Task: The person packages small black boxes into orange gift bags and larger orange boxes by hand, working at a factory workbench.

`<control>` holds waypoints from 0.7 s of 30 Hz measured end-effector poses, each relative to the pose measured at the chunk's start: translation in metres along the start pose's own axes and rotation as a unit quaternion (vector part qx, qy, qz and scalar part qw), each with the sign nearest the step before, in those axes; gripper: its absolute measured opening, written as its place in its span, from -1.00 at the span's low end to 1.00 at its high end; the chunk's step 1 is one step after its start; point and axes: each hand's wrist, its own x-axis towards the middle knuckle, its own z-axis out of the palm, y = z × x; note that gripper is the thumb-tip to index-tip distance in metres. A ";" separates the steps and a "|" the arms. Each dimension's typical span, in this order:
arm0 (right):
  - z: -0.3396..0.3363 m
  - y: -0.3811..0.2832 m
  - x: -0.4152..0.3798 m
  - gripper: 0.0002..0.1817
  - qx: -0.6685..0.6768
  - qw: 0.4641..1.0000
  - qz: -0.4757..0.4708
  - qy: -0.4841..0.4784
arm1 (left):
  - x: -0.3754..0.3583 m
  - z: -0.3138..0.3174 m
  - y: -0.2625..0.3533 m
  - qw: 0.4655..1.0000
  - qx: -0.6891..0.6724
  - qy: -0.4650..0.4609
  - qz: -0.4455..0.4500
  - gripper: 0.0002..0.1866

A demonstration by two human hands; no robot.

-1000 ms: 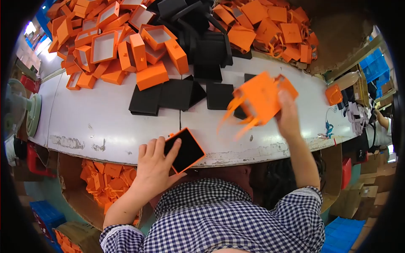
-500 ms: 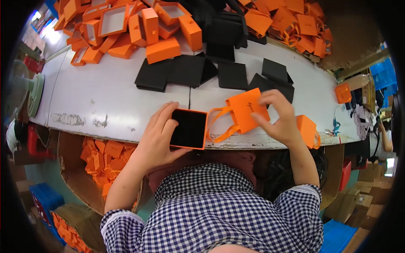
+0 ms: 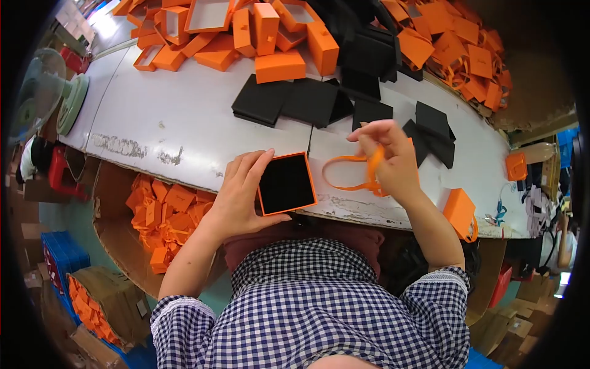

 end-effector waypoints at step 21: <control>-0.058 -0.034 -0.021 -0.42 -0.229 0.928 -0.109 -0.272 | 0.005 -0.023 0.042 0.966 -0.252 -0.036 0.040 0.40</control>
